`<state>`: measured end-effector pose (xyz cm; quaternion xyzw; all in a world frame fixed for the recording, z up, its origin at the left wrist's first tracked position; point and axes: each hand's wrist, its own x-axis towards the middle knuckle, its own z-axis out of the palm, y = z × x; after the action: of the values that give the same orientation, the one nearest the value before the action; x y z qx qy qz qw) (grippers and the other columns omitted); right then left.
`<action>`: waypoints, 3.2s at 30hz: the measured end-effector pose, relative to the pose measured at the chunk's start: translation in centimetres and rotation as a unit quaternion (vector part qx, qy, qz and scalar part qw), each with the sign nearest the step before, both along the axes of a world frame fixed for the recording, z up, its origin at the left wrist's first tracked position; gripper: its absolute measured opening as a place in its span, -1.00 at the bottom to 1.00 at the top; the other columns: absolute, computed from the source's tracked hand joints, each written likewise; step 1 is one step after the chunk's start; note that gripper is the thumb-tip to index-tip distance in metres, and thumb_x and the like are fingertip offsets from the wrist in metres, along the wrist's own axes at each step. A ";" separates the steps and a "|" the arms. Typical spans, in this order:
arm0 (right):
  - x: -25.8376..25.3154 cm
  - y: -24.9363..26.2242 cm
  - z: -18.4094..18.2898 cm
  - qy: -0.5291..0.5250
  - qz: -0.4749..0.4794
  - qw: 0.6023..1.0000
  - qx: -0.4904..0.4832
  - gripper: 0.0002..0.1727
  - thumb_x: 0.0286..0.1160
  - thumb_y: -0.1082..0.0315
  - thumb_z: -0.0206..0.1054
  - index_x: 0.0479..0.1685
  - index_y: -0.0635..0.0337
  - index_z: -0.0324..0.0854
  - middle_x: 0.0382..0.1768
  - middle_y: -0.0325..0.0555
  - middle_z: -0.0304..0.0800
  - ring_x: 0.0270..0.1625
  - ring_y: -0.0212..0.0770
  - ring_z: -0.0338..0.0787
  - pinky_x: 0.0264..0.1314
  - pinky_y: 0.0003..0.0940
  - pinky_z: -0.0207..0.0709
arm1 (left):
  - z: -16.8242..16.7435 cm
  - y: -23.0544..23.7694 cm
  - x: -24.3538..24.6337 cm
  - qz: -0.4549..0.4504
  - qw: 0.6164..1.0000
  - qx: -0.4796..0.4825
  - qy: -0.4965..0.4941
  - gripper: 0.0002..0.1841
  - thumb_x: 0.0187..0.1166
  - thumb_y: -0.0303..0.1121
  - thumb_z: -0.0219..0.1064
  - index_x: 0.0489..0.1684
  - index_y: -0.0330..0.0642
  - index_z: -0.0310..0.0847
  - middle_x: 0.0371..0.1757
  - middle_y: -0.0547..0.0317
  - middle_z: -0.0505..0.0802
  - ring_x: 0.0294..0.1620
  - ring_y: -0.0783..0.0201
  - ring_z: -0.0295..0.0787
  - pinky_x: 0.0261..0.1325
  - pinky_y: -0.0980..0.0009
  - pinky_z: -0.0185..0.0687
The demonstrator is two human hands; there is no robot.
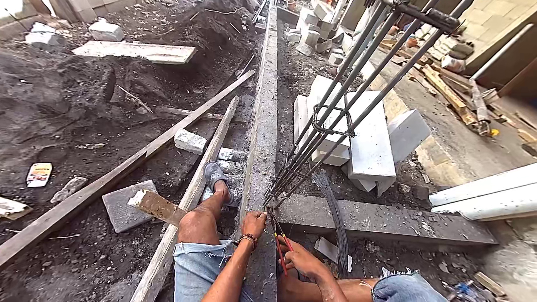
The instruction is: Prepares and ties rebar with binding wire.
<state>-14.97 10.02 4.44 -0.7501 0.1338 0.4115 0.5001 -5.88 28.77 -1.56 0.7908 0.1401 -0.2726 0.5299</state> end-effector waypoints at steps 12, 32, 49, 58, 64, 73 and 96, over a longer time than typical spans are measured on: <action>0.6 0.5 0.1 -0.026 0.066 0.995 -0.074 -0.19 0.55 0.45 0.15 0.89 -0.06 0.05 0.50 -0.03 0.58 0.11 -0.16 0.78 0.12 -0.14 0.69 | -0.1 0.0 -0.2 -0.003 1.000 0.012 -0.008 -0.58 0.80 0.01 0.08 -0.11 0.02 0.86 -0.33 0.27 0.90 -0.32 0.27 0.82 -0.04 0.12 0.67; -1.6 2.6 -2.0 0.046 -0.093 0.992 0.075 -0.40 0.82 0.23 0.08 0.83 0.03 0.15 0.19 -0.05 0.78 -0.10 -0.20 0.84 -0.03 -0.28 0.73 | -0.5 0.2 -0.2 0.009 1.000 -0.002 -0.004 -0.60 0.80 -0.02 0.11 -0.12 0.01 0.87 -0.37 0.30 0.90 -0.40 0.32 0.81 -0.13 0.19 0.70; -2.1 1.0 -2.2 0.107 -0.204 0.931 0.284 -0.51 0.92 0.12 -0.19 0.42 0.20 0.52 -0.30 -0.07 0.73 -0.46 -0.24 0.68 -0.47 -0.37 0.59 | 1.8 -1.7 -3.2 0.263 0.845 -0.410 0.224 -0.18 0.73 0.37 -0.09 0.46 -0.33 0.37 0.00 -0.31 0.83 -0.13 -0.17 0.86 -0.07 -0.05 0.79; -2.6 1.4 -3.2 0.102 -0.174 0.962 0.183 -0.43 0.90 -0.09 -0.11 0.21 0.26 0.56 -0.28 0.04 0.86 -0.37 -0.10 0.87 -0.36 -0.21 0.78 | 0.5 -4.0 -2.6 0.283 0.756 -0.543 0.232 -0.18 0.69 0.44 -0.29 -0.17 -0.19 0.55 -0.56 0.04 0.72 -0.60 0.11 0.70 -0.47 0.15 0.70; -3.5 4.4 0.7 -0.168 0.044 0.911 -0.374 0.27 0.12 -0.03 0.54 0.94 0.12 -0.15 0.64 0.14 0.42 0.44 0.13 0.67 0.44 0.14 0.54 | 0.8 -5.7 -3.0 0.330 0.782 -0.495 0.186 -0.26 0.75 0.37 -0.23 -0.28 -0.19 0.51 -0.61 0.06 0.69 -0.63 0.12 0.68 -0.50 0.21 0.67; -2.8 7.1 -2.4 -0.178 0.014 0.842 -0.509 -0.15 0.21 0.09 0.53 0.56 0.29 0.36 0.29 0.14 0.71 0.16 0.06 0.84 0.16 -0.03 0.72 | 1.7 -6.5 -3.5 0.345 0.800 -0.469 0.146 -0.09 0.67 0.49 -0.41 -0.26 -0.25 0.52 -0.62 0.01 0.72 -0.66 0.11 0.70 -0.55 0.20 0.69; -2.6 1.2 -0.4 0.085 -0.189 0.977 0.058 -0.53 0.91 0.13 -0.23 0.43 0.23 0.43 -0.16 0.15 0.88 -0.32 0.06 0.90 -0.24 -0.02 0.81 | -0.6 -5.9 -2.6 0.236 0.756 -0.544 0.278 -0.60 0.76 0.01 0.22 -0.33 -0.13 0.46 -0.65 0.20 0.62 -0.70 0.27 0.64 -0.55 0.36 0.71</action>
<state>-17.56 11.27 4.01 -0.6435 0.2908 0.3788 0.5982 -8.46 22.89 -2.21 0.2009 0.2915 -0.3772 0.8558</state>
